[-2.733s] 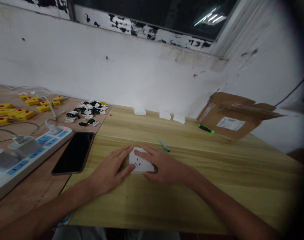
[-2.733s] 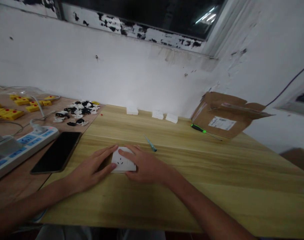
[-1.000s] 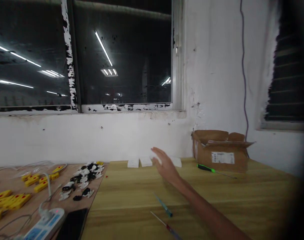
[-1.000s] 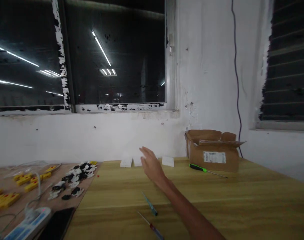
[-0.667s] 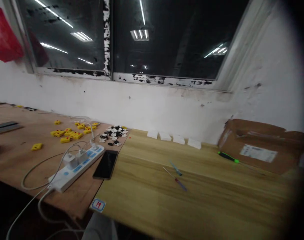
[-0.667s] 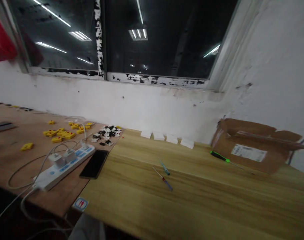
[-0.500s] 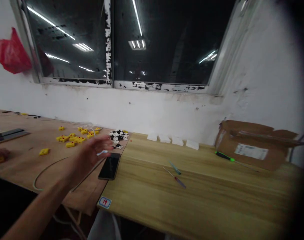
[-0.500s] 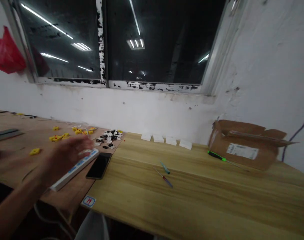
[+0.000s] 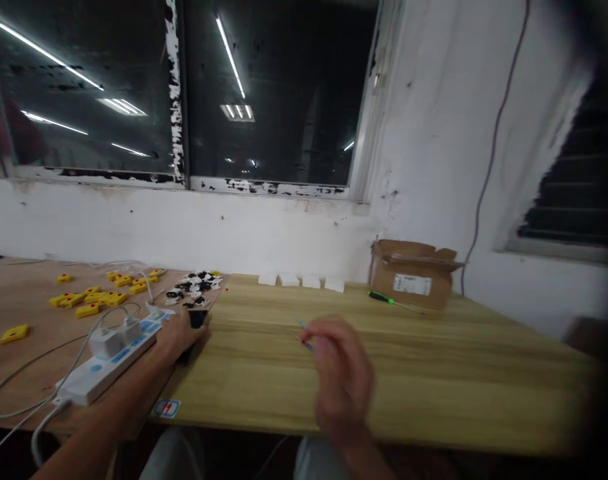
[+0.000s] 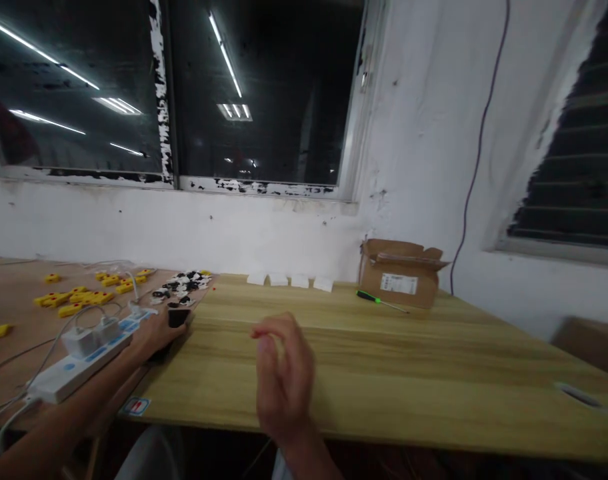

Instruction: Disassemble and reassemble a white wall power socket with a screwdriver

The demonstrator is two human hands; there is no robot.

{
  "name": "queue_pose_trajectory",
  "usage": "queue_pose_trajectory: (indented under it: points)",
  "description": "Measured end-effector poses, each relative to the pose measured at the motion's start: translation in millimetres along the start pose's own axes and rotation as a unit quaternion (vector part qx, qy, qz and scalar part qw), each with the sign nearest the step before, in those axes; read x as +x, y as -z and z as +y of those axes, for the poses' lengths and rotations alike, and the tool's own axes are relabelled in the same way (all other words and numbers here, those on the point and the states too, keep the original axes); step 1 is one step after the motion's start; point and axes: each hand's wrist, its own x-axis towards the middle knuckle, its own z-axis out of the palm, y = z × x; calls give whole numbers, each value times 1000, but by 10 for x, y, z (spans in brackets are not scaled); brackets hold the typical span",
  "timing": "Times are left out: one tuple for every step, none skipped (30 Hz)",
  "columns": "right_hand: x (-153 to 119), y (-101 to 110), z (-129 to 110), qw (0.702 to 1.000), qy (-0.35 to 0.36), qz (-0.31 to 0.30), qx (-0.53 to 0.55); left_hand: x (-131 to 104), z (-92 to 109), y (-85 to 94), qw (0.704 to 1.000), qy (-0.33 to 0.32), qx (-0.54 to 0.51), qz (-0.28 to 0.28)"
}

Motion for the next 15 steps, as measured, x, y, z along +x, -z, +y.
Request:
queue_pose_trajectory:
  points:
    - [28, -119, 101, 999, -45, 2, 22, 27, 14, -21, 1000, -10, -4, -4]
    - [84, -261, 228, 992, -111, -3, 64, 56, 35, -45, 1000, -20, -9, -7]
    - [167, -413, 379, 989, -125, -34, 66, 85, 63, -73, 999, -28, -13, -10]
    - [272, -558, 549, 988, -133, -52, 59, 115, 97, -107, 999, -35, -16, -13]
    - [393, -685, 734, 987, -138, -67, 46, 144, 132, -145, 999, -40, -17, -15]
    - [525, -786, 927, 987, -141, -77, 27, 170, 165, -188, 999, -45, -17, -17]
    - [662, -857, 1122, 986, -141, -85, 4, 191, 192, -235, 998, -50, -17, -19]
    - [800, -903, 1313, 986, -139, -91, -22, 205, 214, -283, 998, -56, -17, -18]
    - [939, -928, 1496, 984, -137, -98, -51, 209, 228, -330, 998, -64, -16, -15]
    - [1076, -944, 1666, 981, -137, -109, -78, 204, 237, -375, 997, -71, -11, -10]
    - [1215, -958, 1821, 977, -134, -124, -105, 188, 244, -417, 997, -81, -2, -8]
    - [1356, -978, 1960, 973, -131, -140, -130, 164, 250, -454, 996, -90, 10, -7]
    - [1501, -1009, 2082, 967, -128, -156, -155, 133, 256, -485, 996, -87, 24, -14]
    - [1649, -1052, 2189, 961, -124, -170, -178, 100, 264, -508, 996, -77, 39, -27]
    - [1796, -1108, 2280, 955, -122, -182, -201, 68, 273, -522, 996, -67, 46, -22]
